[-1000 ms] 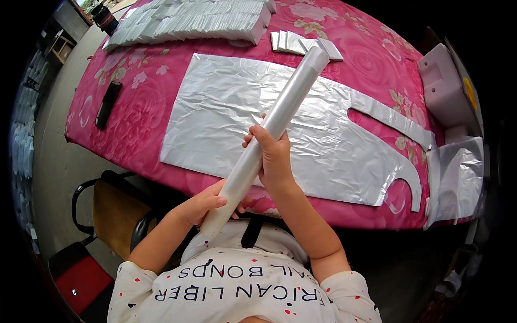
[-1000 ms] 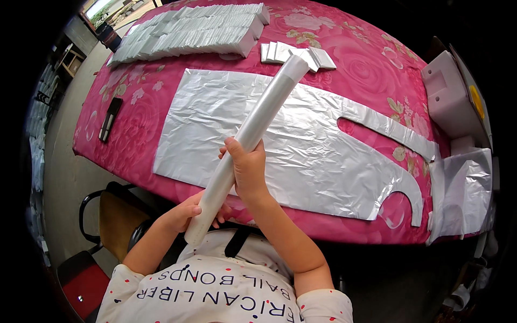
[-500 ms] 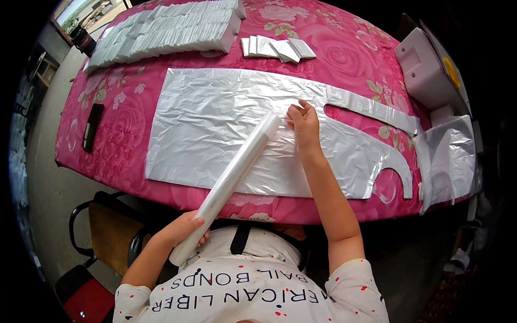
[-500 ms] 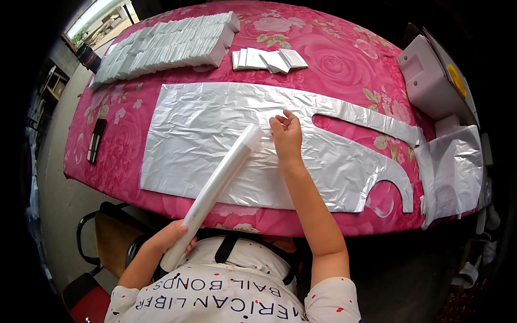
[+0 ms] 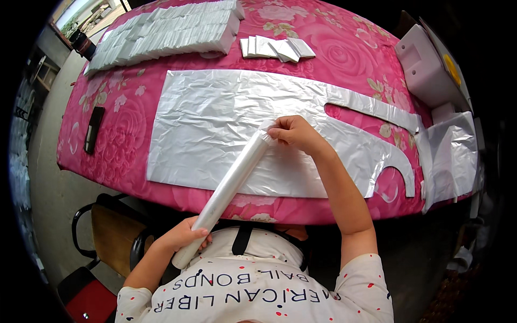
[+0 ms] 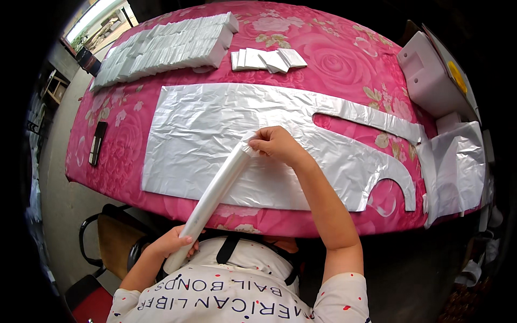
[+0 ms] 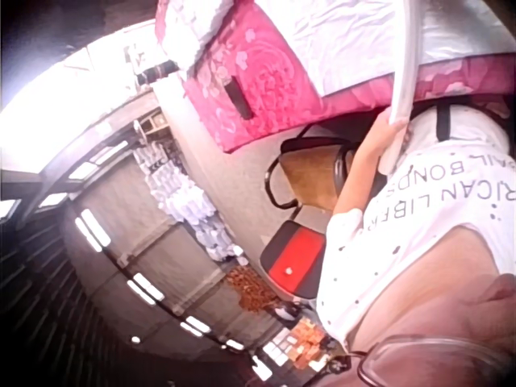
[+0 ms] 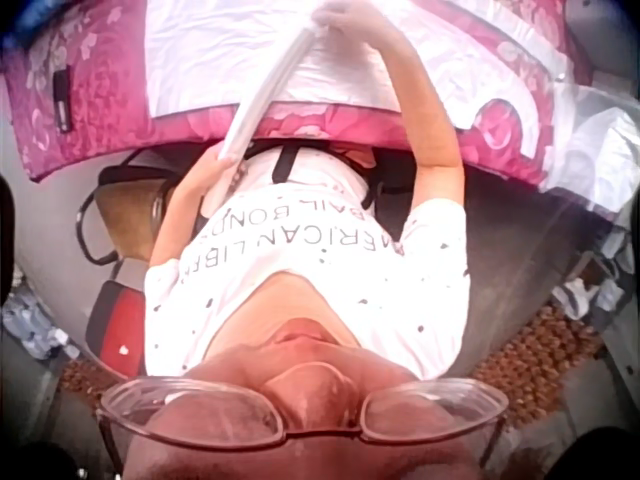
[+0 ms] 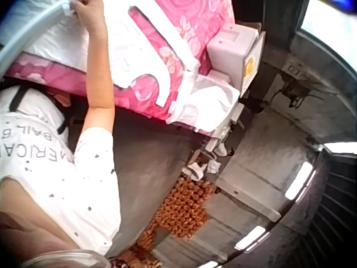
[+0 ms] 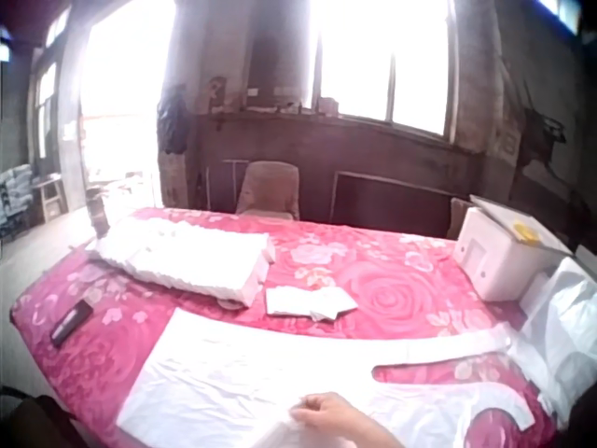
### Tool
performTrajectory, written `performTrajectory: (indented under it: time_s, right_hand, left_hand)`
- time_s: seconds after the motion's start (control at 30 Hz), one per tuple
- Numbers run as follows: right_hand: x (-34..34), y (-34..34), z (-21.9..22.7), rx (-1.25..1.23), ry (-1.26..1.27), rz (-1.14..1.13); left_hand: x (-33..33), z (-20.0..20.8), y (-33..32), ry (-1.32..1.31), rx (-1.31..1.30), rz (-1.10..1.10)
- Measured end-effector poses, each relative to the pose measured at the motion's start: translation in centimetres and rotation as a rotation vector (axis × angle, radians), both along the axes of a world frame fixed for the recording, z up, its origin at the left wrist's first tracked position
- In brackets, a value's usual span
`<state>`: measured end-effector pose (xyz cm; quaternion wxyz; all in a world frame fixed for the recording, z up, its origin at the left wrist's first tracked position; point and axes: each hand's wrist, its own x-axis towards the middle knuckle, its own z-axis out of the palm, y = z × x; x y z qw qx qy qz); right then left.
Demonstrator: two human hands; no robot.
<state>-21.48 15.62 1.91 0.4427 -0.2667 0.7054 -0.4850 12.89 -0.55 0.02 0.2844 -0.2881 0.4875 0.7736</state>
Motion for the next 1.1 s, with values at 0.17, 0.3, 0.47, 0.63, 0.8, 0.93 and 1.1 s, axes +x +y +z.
performTrajectory:
  time_s: [0.17, 0.3, 0.47, 0.63, 0.8, 0.93, 1.1]
  right_hand:
    - [-0.4, 1.1, 0.1, 0.043, 0.080, -0.042]
    - [-2.6, 3.5, -0.2, 0.035, 0.286, -0.270]
    - [-10.0, 10.6, -2.4, 0.093, 0.526, -0.583]
    - [-12.5, 14.9, -1.3, 0.197, 0.556, -0.712]
    - [-12.2, 11.9, -2.8, 0.012, 0.596, -0.578]
    - [-10.2, 7.4, -2.4, -0.010, 0.557, -0.444]
    - [-7.2, 2.2, -1.5, -0.016, 0.515, -0.320]
  left_hand:
    - [0.1, 0.2, 0.2, -0.022, -0.036, -0.035]
    - [0.7, 0.8, 0.0, -0.062, -0.004, -0.052]
    - [1.6, 1.7, -1.4, -0.085, -0.005, -0.165]
    - [3.5, 1.5, -5.0, -0.033, 0.025, -0.381]
    - [-2.3, 4.3, -6.6, 0.164, -0.306, -0.770]
    - [-11.3, 7.2, -4.4, 0.585, -0.818, -0.903]
    - [-17.1, 7.3, -0.3, 0.757, -1.319, -0.921]
